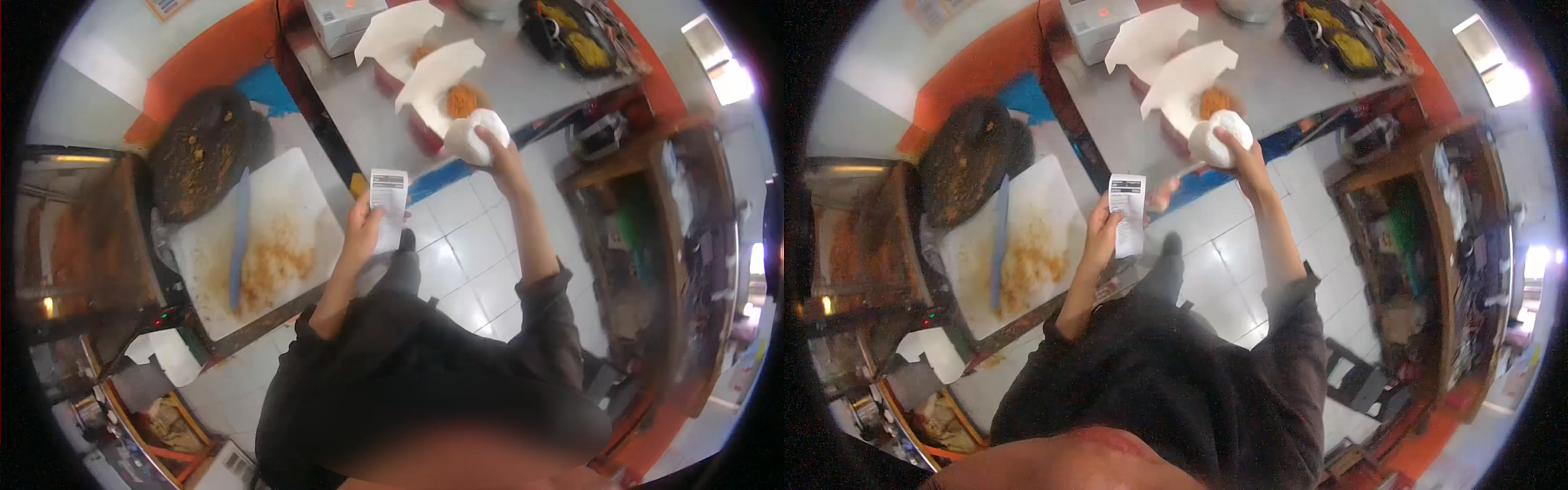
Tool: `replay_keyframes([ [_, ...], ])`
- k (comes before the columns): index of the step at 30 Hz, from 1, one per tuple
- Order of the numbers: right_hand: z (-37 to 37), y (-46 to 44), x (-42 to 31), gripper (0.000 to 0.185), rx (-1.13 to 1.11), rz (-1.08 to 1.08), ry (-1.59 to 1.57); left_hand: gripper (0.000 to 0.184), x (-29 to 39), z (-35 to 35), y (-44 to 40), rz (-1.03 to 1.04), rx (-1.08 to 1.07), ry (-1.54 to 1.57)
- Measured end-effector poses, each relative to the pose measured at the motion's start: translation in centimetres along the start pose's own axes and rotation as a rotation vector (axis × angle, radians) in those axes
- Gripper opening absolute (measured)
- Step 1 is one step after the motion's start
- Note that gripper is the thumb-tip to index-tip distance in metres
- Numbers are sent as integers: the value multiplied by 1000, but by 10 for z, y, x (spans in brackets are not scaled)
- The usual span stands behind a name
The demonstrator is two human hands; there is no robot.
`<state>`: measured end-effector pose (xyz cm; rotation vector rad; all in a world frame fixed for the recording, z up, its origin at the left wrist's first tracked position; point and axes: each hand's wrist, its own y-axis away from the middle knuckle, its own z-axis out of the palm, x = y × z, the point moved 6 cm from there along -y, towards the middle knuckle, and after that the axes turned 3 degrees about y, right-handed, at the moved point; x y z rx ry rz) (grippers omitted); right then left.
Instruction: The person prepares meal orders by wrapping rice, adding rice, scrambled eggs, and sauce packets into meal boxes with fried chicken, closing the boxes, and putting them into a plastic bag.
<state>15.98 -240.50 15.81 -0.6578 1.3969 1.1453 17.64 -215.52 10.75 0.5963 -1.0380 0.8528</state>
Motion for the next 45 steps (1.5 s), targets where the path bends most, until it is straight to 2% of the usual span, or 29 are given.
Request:
replay_keyframes([
  [1, -1, -41, -1, 61, -28, -6, 31, 37, -20, -3, -17, 11, 92, -11],
  [3, 1, -97, 10, 62, 35, 148, 89, 37, -57, -7, -63, 16, 178, -51],
  [5, 2, -134, 37, 60, 45, 149, 175, 37, -83, -8, -94, -86, 359, -40],
  [6, -2, -155, 65, 57, 7, 45, 275, 39, -65, 2, -103, -133, 430, -196],
  [7, -3, -165, 82, 54, -31, -63, 367, 39, -67, 8, -114, -138, 459, -200],
  [9, 12, -140, 65, 51, 60, -70, 377, 40, -78, 12, -131, -107, 531, -176],
  [11, 14, -131, 60, 53, 8, 13, 384, 42, -115, 5, -138, -135, 572, -245],
  [13, 13, -121, 40, 54, 185, -207, 954, 42, -121, 3, -149, 7, 580, -399],
  [15, 11, -115, 34, 56, 161, -215, 978, 44, -124, 3, -150, -73, 577, -342],
  [17, 11, -107, 20, 57, 150, -578, 1143, 41, -115, 4, -143, 62, 678, -469],
  [18, 4, -109, 20, 57, 114, -589, 1150, 37, -97, 9, -139, -102, 657, -436],
  [20, -3, -117, 10, 56, -98, -786, 995, 34, -103, 10, -123, -67, 744, -315],
  [21, 0, -129, 0, 56, -135, -805, 991, 32, -110, 8, -117, -36, 798, -208],
  [22, -4, -143, -22, 55, -87, -726, 615, 32, -119, 4, -109, -26, 833, -199],
  [25, 26, -192, -124, 50, -152, -834, 669, 31, -145, 6, -79, -85, 904, -18],
  [26, 42, -222, -140, 48, -281, -725, 647, 30, -132, 10, -73, -89, 967, 43],
  [28, 79, -286, -138, 54, -550, -622, 841, 30, -108, 17, -69, -112, 1024, 103],
  [30, 112, -334, -96, 58, -941, -570, 1033, 28, -102, 18, -74, -68, 1065, 67],
  [32, 132, -348, -45, 53, -1183, -582, 1109, 27, -101, 20, -81, -13, 1107, 45],
  [33, 135, -353, -28, 53, -1190, -577, 1110, 27, -101, 25, -88, -17, 1112, 50],
  [35, 133, -357, 4, 52, -1316, -606, 1383, 30, -100, 32, -109, -173, 1026, -5],
  [36, 128, -363, 3, 47, -1288, -546, 1402, 48, -111, 33, -117, -248, 985, 34],
  [37, 123, -363, -15, 47, -1269, -550, 1412, 48, -114, 36, -128, -240, 968, 32],
  [39, 90, -370, -56, 43, -1122, -259, 1493, 67, -111, 42, -146, -138, 972, -171],
  [40, 75, -372, -66, 43, -1109, -269, 1502, 56, -127, 39, -148, -156, 985, -409],
  [41, 52, -379, -71, 37, -1020, -251, 1649, 56, -122, 38, -154, -145, 982, -407],
  [42, 34, -387, -70, 31, -925, -227, 1786, 67, -117, 38, -159, -198, 941, -391],
  [43, 20, -388, -54, 31, -916, -221, 1781, 80, -117, 39, -162, -257, 894, -378],
  [45, -2, -395, -21, 22, -806, -203, 1261, 74, -129, 35, -162, -255, 917, -447],
])
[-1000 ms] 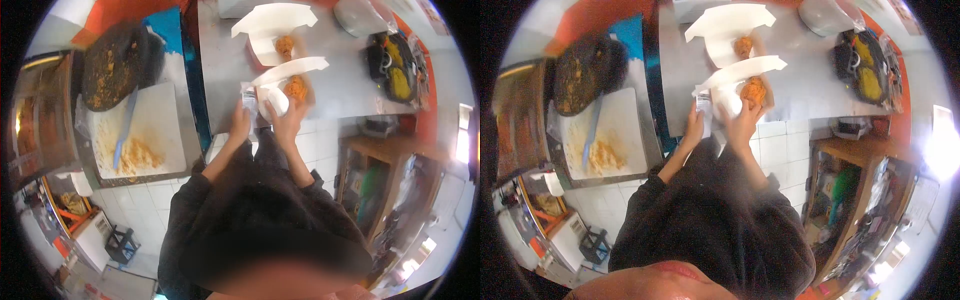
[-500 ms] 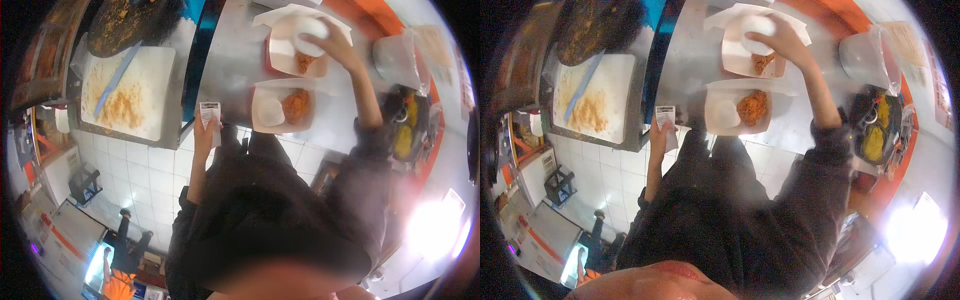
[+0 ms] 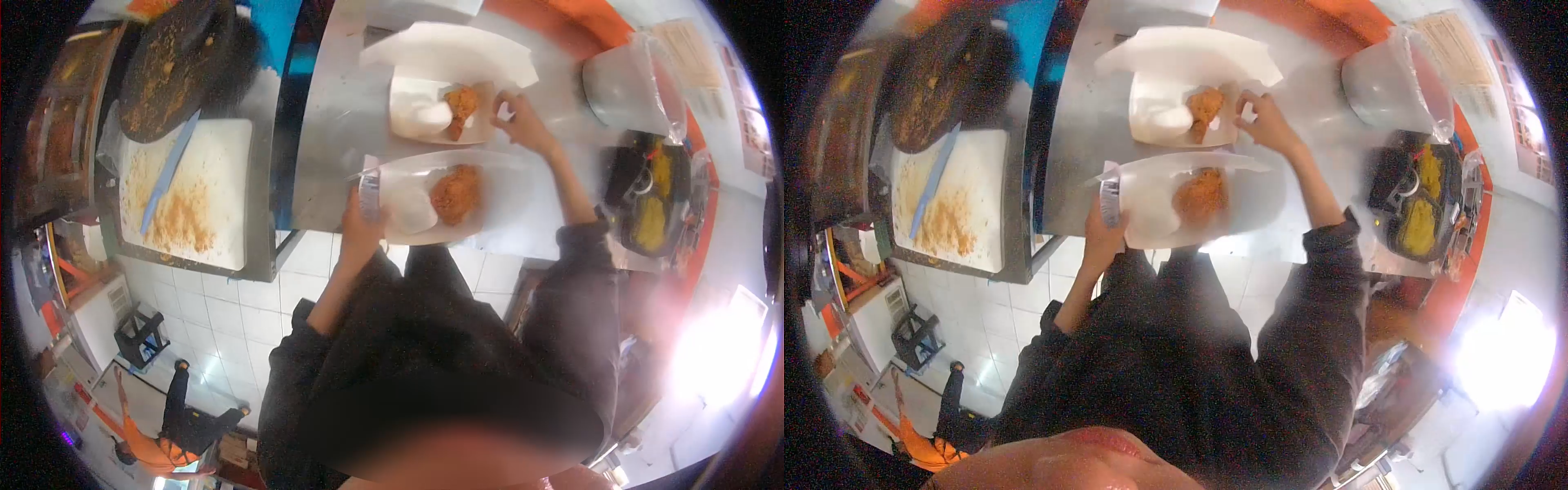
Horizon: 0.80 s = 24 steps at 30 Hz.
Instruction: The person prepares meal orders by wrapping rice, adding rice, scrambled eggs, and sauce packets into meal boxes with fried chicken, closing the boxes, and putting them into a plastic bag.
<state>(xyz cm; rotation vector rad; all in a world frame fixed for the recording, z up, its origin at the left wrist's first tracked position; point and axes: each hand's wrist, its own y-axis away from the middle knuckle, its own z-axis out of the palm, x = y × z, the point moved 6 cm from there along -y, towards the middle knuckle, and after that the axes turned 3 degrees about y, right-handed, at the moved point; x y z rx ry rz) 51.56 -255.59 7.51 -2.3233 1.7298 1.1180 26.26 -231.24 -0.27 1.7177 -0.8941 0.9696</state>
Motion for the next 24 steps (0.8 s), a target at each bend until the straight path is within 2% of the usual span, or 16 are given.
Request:
replay_keyframes([
  [1, 0, 2, -1, 23, 72, -187, 25, 70, 4, -1, -1, 54, 47, 28],
  [3, -2, 8, 16, 24, 155, -191, 51, 54, 18, 2, 3, 168, 138, 50],
  [4, -8, 13, 23, 25, 231, -187, 77, 54, 27, 9, 5, 175, 140, 44],
  [6, -17, 21, 45, 26, 245, -186, 14, 48, 48, 30, 6, 235, 119, -54],
  [10, -57, 49, 110, 29, 267, -149, -196, 40, 78, 103, 3, 274, 140, 10],
  [12, -73, 67, 153, 30, 260, -105, -304, 37, 81, 147, 8, 334, 164, -74],
  [15, -106, 89, 199, 32, 311, -137, -228, 47, 73, 216, 4, 251, 47, -68],
  [17, -135, 104, 195, 34, 388, -174, 118, 47, 72, 250, 12, 295, 107, -122],
  [18, -150, 105, 188, 34, 384, -177, 116, 46, 75, 262, 16, 340, 164, -182],
  [20, -159, 107, 157, 37, 271, -439, 180, 49, 79, 281, 20, 254, 94, -120],
  [21, -156, 98, 163, 37, 260, -440, 175, 52, 76, 292, 21, 170, 24, -53],
  [22, -142, 89, 163, 39, 126, -625, 284, 52, 74, 301, 24, 155, 28, -54],
  [23, -127, 84, 163, 40, -12, -809, 387, 52, 77, 304, 27, 239, 90, -71],
  [24, -127, 77, 164, 40, -23, -813, 377, 53, 79, 306, 31, 327, 154, -90],
])
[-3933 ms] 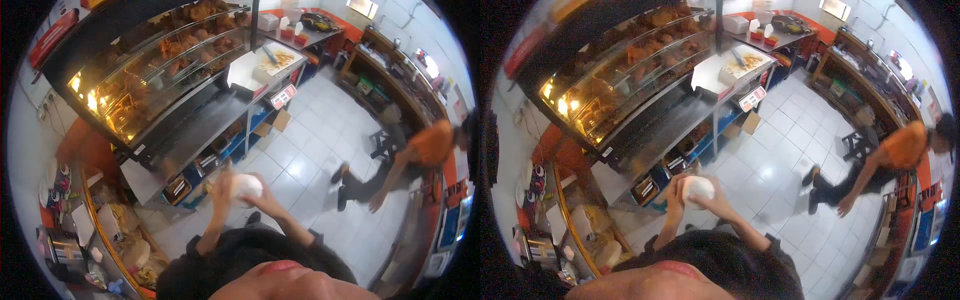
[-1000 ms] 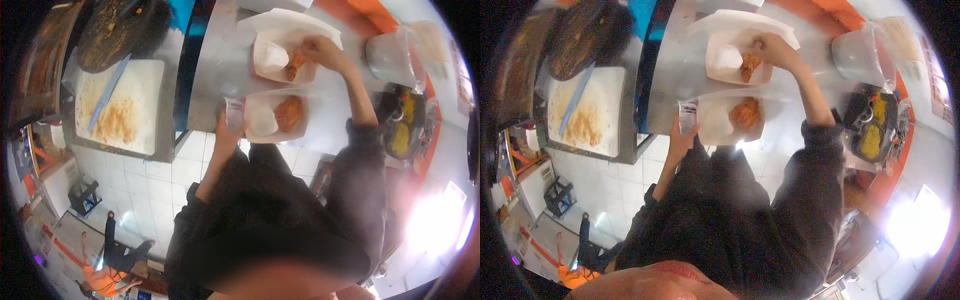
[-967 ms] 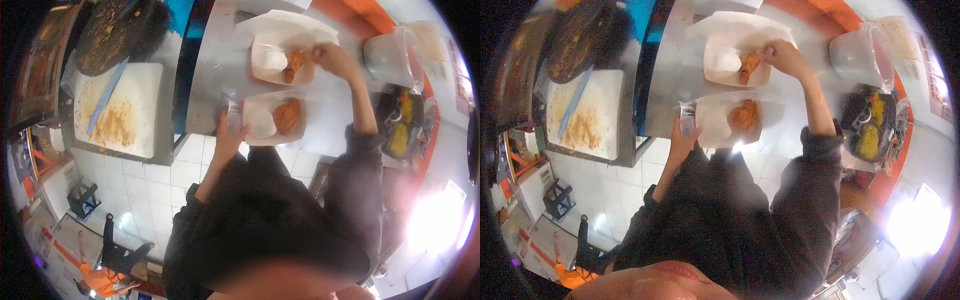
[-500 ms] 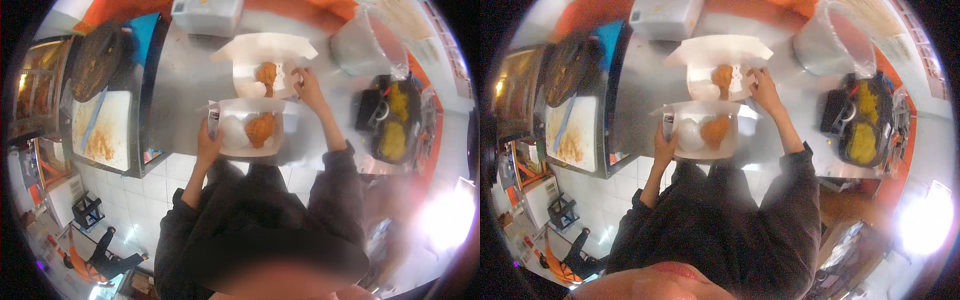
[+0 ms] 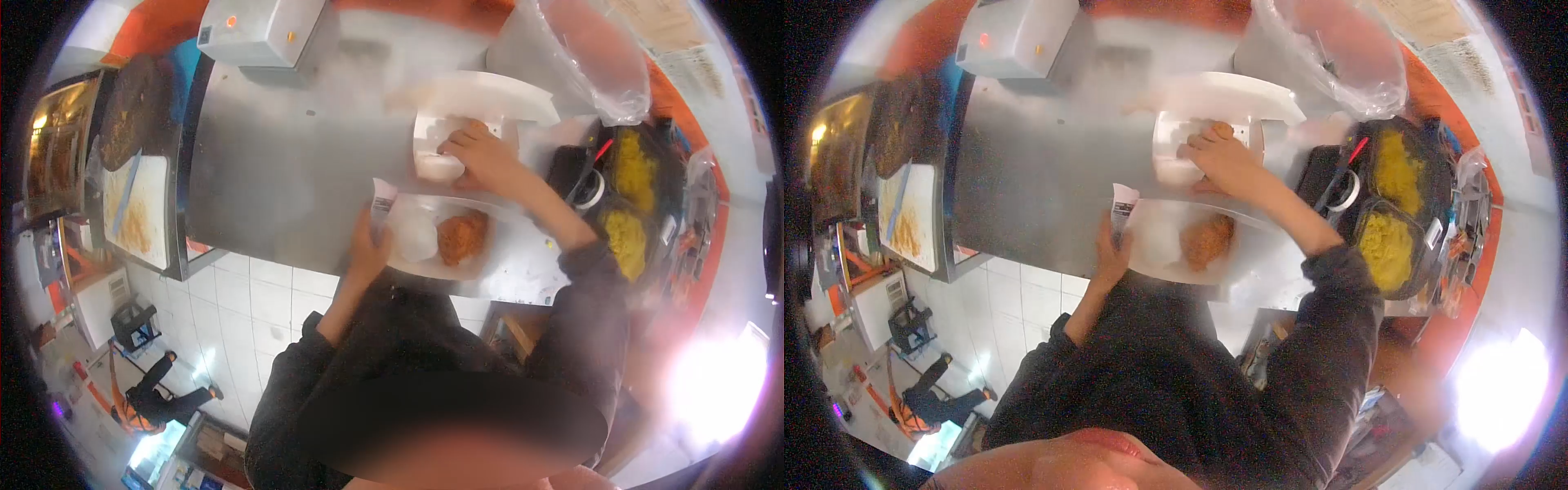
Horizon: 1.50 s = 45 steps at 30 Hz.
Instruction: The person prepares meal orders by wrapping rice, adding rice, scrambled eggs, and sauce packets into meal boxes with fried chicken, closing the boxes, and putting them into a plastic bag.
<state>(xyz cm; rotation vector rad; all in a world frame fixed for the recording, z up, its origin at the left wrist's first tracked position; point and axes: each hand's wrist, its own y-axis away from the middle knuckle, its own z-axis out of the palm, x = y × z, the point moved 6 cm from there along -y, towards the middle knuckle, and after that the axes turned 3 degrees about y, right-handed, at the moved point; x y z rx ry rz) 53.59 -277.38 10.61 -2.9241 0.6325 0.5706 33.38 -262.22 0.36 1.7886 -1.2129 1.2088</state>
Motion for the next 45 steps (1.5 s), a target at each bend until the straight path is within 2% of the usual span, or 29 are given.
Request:
replay_keyframes([
  [2, 15, -10, 13, 43, -290, 73, -116, 52, -13, 2, 1, -93, -34, 54],
  [3, 21, -15, 21, 43, -294, 62, -122, 53, -19, 4, 1, -173, -68, 118],
  [4, 21, -20, 31, 41, -158, 89, -190, 53, -12, 2, -1, -180, -61, 114],
  [5, 19, -23, 42, 40, -21, 120, -258, 50, 3, -2, -4, -77, -38, 28],
  [6, 17, -27, 45, 40, -20, 120, -265, 48, 18, -7, -6, 28, -20, -59],
  [7, 7, -29, 46, 36, 107, 90, -164, 48, 20, -13, -5, 23, -26, -67],
  [8, -1, -25, 43, 32, 232, 65, -64, 41, 10, -23, -2, -135, -11, 35],
  [9, -37, -17, 24, 27, 231, 243, -302, 34, 4, -31, 3, -292, 6, 139],
  [11, -76, 22, 14, 19, 416, 432, -441, 30, 21, -42, 14, -325, 15, 161],
  [12, -83, 54, 13, 19, 607, 458, -388, 28, 32, -50, 18, -358, 28, 184],
  [14, -79, 127, 15, 15, 879, 688, -207, 27, 84, -34, 23, -359, -112, 343],
  [16, -44, 202, 9, 18, 1234, 827, -344, 26, 121, -3, 23, -321, -267, 533],
  [17, -30, 228, -5, 25, 1257, 962, -217, 28, 146, 14, 18, -294, -387, 637],
  [18, -17, 250, -16, 33, 1273, 1091, -81, 28, 149, 31, 18, -299, -403, 650],
  [19, -1, 265, -18, 58, 1289, 1115, -113, 30, 154, 52, 20, -315, -483, 745],
  [21, 21, 271, -22, 90, 1187, 1155, -89, 32, 165, 92, 32, -336, -587, 841],
  [24, 58, 268, -1, 108, 1217, 1074, -201, 34, 173, 147, 55, -317, -596, 914],
  [26, 55, 258, 7, 101, 1206, 1072, -136, 34, 160, 173, 61, -157, -444, 798],
  [28, 72, 261, 21, 88, 1327, 1056, -228, 34, 134, 198, 67, 19, -306, 591],
  [30, 69, 265, 27, 81, 1304, 1073, -187, 30, 129, 213, 70, 298, -385, 117],
  [32, 68, 272, 25, 75, 1264, 1097, -158, 29, 111, 221, 76, 228, -405, 195],
  [35, 25, 271, 15, 69, 1261, 1035, -238, 36, 84, 233, 79, 322, -452, -423],
  [36, 15, 270, 11, 68, 1244, 1043, -243, 36, 84, 235, 77, 325, -469, -424],
  [38, 6, 268, 0, 67, 1215, 1061, -254, 42, 96, 231, 71, 457, -347, -588],
  [39, 9, 264, -9, 65, 1194, 1132, -288, 54, 99, 230, 69, 473, -358, -618],
  [40, 16, 257, -10, 65, 1197, 1138, -280, 54, 97, 232, 67, 478, -365, -611],
  [42, 52, 252, -15, 66, 1209, 1156, -239, 62, 92, 229, 62, 425, -190, -467],
  [44, 95, 250, -6, 71, 1251, 1049, -390, 60, 88, 220, 70, 447, -187, -459],
  [45, 86, 252, -13, 70, 1254, 1027, -314, 55, 92, 214, 75, 453, -235, -266],
])
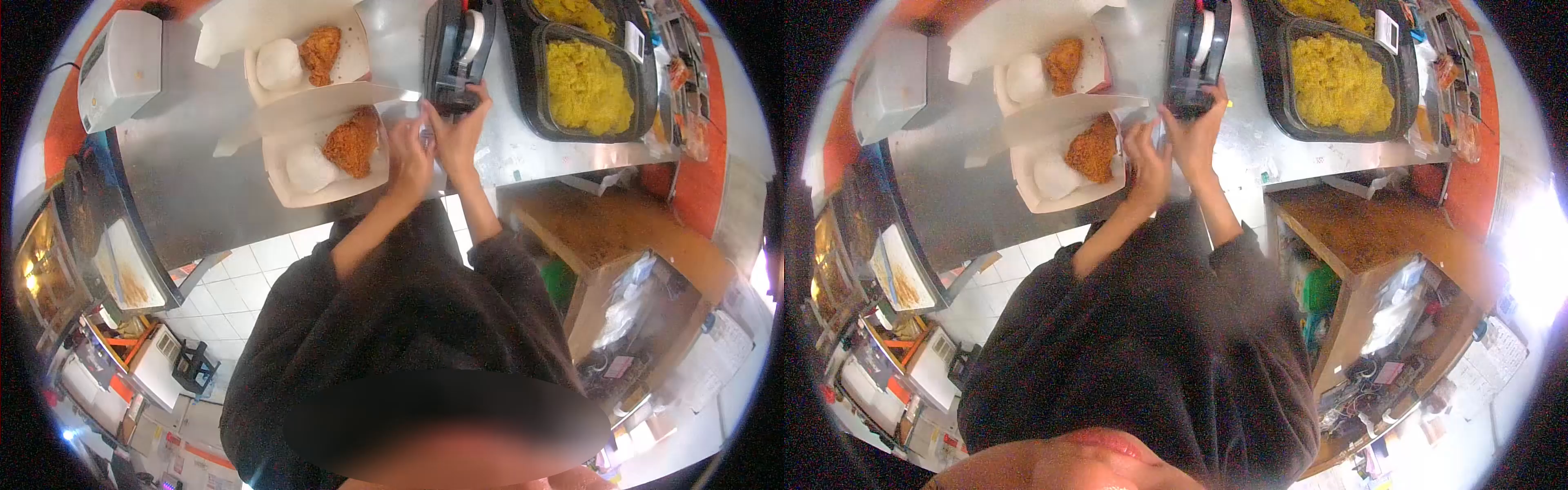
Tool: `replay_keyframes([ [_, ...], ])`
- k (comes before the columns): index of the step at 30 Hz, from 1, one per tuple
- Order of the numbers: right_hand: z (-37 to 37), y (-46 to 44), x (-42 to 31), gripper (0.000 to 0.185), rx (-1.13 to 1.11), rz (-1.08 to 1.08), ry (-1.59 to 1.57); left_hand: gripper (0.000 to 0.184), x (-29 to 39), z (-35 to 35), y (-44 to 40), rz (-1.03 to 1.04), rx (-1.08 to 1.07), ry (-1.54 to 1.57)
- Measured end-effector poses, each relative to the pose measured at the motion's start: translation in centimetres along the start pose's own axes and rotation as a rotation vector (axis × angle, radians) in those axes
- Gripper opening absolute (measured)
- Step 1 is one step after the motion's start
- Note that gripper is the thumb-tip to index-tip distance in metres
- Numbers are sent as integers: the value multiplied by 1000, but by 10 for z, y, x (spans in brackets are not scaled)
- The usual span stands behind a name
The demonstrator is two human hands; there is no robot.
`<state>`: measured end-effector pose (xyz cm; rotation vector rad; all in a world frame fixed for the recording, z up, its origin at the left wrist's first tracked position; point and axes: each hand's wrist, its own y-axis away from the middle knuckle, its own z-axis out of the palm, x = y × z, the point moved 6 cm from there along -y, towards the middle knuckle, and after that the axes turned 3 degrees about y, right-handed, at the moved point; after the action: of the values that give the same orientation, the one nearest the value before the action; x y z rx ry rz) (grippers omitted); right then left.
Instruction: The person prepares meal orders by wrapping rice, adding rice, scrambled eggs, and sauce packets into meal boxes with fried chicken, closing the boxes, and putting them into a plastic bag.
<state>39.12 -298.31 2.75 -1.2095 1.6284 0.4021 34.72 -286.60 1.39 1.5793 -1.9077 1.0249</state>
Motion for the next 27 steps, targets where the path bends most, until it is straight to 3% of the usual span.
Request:
replay_keyframes([
  [1, -9, 0, -14, 68, 20, -56, 32, 49, 9, -12, 2, 29, 0, 190],
  [3, -48, 1, -27, 61, 89, -143, 81, 41, 36, -38, 13, 85, -50, 242],
  [5, -97, 11, -9, 46, 225, -158, 51, 37, 56, -20, 21, -47, -462, 580],
  [8, -169, 29, 40, 29, 497, 140, -8, 36, 64, 56, 45, -306, -851, 882],
  [9, -189, 29, 59, 28, 535, 230, 37, 36, 66, 83, 45, -310, -838, 884],
  [11, -216, 24, 94, 34, 529, 394, -194, 42, 70, 133, 40, -560, -645, 1131],
  [13, -234, 9, 116, 43, 464, 487, -293, 49, 91, 164, 24, -695, -574, 1161],
  [15, -242, -10, 141, 47, 246, 576, -207, 56, 106, 176, 9, -818, -481, 1179],
  [16, -243, -21, 139, 50, 378, 711, -604, 57, 112, 182, 5, -974, -474, 1214],
  [18, -248, -41, 134, 46, 298, 775, -659, 57, 122, 187, 4, -1180, -423, 1259],
  [21, -265, -51, 135, 42, 218, 854, -661, 53, 113, 198, 11, -1211, -222, 1380],
  [22, -270, -53, 138, 39, 161, 865, -614, 45, 112, 196, 8, -1002, -252, 1362],
  [23, -276, -55, 144, 39, 149, 874, -623, 45, 107, 200, 12, -1005, -238, 1350],
  [26, -292, -61, 161, 27, -23, 701, -661, 29, 121, 185, 4, -1108, 13, 1508],
  [27, -298, -62, 171, 27, -4, 682, -653, 29, 130, 179, -2, -1096, -11, 1524],
])
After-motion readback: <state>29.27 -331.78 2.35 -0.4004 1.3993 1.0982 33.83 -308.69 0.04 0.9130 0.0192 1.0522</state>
